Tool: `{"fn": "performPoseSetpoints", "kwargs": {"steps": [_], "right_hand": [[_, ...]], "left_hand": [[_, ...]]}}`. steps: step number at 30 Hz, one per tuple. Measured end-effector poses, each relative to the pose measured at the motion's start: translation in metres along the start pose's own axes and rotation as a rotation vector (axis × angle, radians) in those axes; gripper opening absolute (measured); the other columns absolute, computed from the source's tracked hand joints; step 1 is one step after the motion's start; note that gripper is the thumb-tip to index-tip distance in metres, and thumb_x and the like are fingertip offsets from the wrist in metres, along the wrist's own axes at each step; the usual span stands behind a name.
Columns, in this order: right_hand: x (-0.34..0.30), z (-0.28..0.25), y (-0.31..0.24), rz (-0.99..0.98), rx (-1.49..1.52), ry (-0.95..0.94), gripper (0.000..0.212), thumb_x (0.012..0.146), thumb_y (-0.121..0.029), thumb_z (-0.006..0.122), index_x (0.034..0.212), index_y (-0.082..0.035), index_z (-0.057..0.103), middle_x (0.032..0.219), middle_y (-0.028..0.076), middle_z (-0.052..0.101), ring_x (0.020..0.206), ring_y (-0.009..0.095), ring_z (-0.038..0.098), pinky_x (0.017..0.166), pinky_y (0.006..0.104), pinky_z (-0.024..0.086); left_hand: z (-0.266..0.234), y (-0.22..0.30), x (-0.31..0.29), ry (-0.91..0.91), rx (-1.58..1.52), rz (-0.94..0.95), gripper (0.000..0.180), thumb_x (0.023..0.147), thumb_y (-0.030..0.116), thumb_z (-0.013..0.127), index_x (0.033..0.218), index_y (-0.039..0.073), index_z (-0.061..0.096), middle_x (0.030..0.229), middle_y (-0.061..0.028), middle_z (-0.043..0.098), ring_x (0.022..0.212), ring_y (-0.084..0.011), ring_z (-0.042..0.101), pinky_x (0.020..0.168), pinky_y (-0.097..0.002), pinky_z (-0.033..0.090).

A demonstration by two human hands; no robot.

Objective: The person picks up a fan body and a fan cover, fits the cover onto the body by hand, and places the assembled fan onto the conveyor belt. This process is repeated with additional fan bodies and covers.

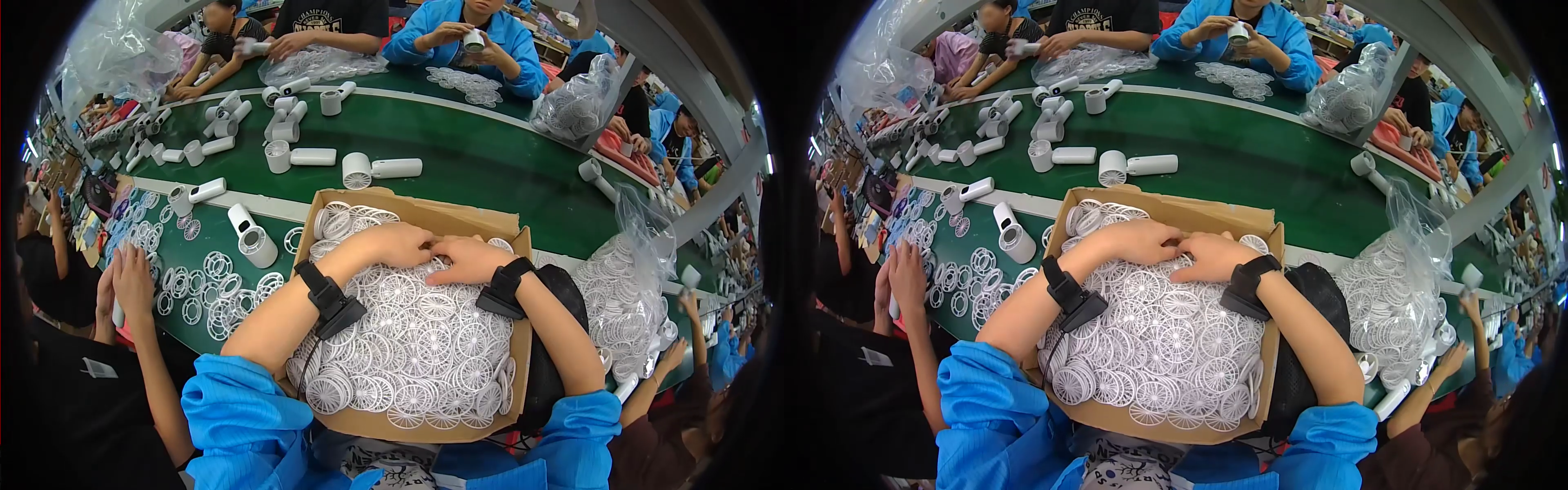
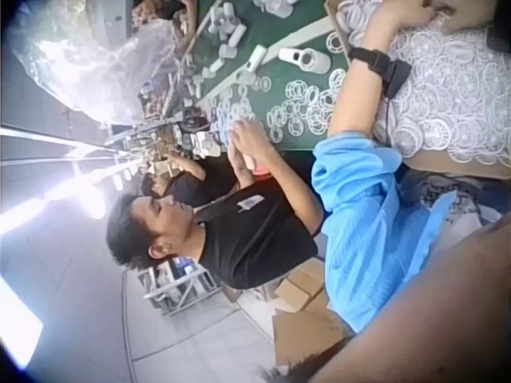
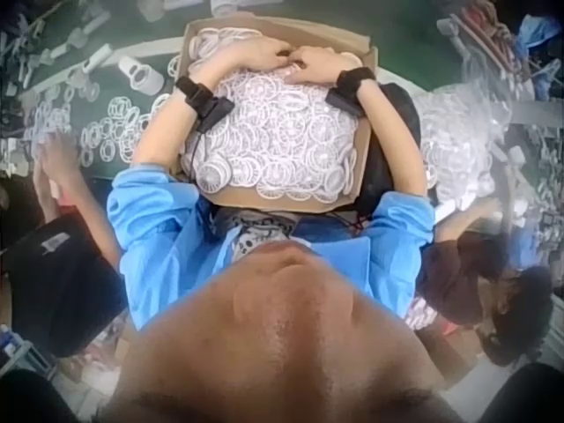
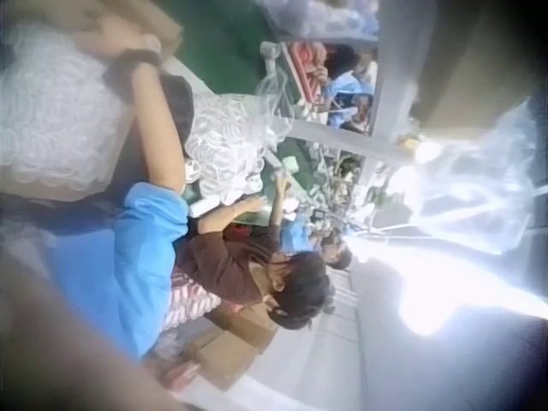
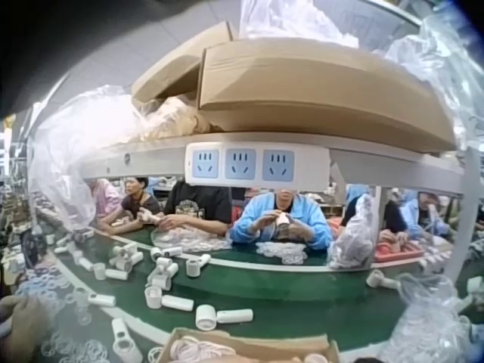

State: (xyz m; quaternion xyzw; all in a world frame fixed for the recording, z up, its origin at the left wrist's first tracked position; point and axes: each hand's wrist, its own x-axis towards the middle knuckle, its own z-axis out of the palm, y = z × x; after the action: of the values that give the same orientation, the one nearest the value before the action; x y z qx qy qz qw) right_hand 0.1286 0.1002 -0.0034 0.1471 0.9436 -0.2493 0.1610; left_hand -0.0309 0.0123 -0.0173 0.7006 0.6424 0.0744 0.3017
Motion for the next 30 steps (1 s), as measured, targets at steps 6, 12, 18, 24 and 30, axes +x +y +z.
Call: {"fn": "performPoseSetpoints", "kwargs": {"steps": [6,12,18,24,30], "right_hand": [[0.002,0.003,0.007,-0.049,-0.012,-0.049,0.063,0.076,-0.055,0.062,0.111,-0.004,0.059,0.102,0.013,0.061,0.099,0.026,0.056,0.085,0.0393,0.038],[0.004,0.002,0.006,-0.048,-0.050,-0.101,0.064,0.074,-0.057,0.065,0.105,-0.002,0.060,0.094,0.009,0.062,0.085,0.023,0.056,0.076,0.0339,0.039],[0.002,0.003,0.008,-0.084,-0.032,-0.109,0.067,0.073,-0.058,0.066,0.110,-0.003,0.057,0.097,0.011,0.062,0.090,0.024,0.057,0.077,0.0338,0.039],[-0.001,0.000,0.002,-0.095,-0.060,-0.144,0.070,0.073,-0.055,0.066,0.119,-0.004,0.051,0.111,0.014,0.062,0.104,0.027,0.058,0.090,0.0360,0.038],[-0.001,-0.001,0.003,-0.117,-0.051,-0.157,0.073,0.073,-0.053,0.067,0.120,-0.001,0.048,0.114,0.017,0.060,0.106,0.029,0.057,0.092,0.0359,0.040]], "left_hand": [[-0.004,0.007,-0.003,-0.062,-0.044,0.022,0.043,0.084,0.037,0.052,0.120,0.012,0.057,0.105,-0.0163,0.065,0.097,-0.0324,0.061,0.086,-0.0398,0.047],[-0.004,0.008,-0.004,-0.090,-0.053,0.029,0.046,0.083,0.042,0.054,0.117,0.011,0.059,0.103,-0.0169,0.065,0.095,-0.0324,0.061,0.084,-0.0394,0.047],[-0.003,0.003,-0.001,-0.077,-0.012,0.065,0.051,0.080,0.047,0.057,0.113,0.008,0.061,0.103,-0.0171,0.065,0.094,-0.0319,0.062,0.083,-0.0385,0.047],[0.001,-0.004,0.001,-0.035,0.140,0.146,0.065,0.073,0.055,0.063,0.111,0.003,0.060,0.105,-0.0184,0.064,0.097,-0.0304,0.061,0.082,-0.0367,0.048],[-0.008,0.007,-0.005,-0.188,-0.018,0.108,0.069,0.074,0.057,0.065,0.109,-0.001,0.059,0.103,-0.0201,0.063,0.097,-0.0312,0.060,0.083,-0.0353,0.047]]}}
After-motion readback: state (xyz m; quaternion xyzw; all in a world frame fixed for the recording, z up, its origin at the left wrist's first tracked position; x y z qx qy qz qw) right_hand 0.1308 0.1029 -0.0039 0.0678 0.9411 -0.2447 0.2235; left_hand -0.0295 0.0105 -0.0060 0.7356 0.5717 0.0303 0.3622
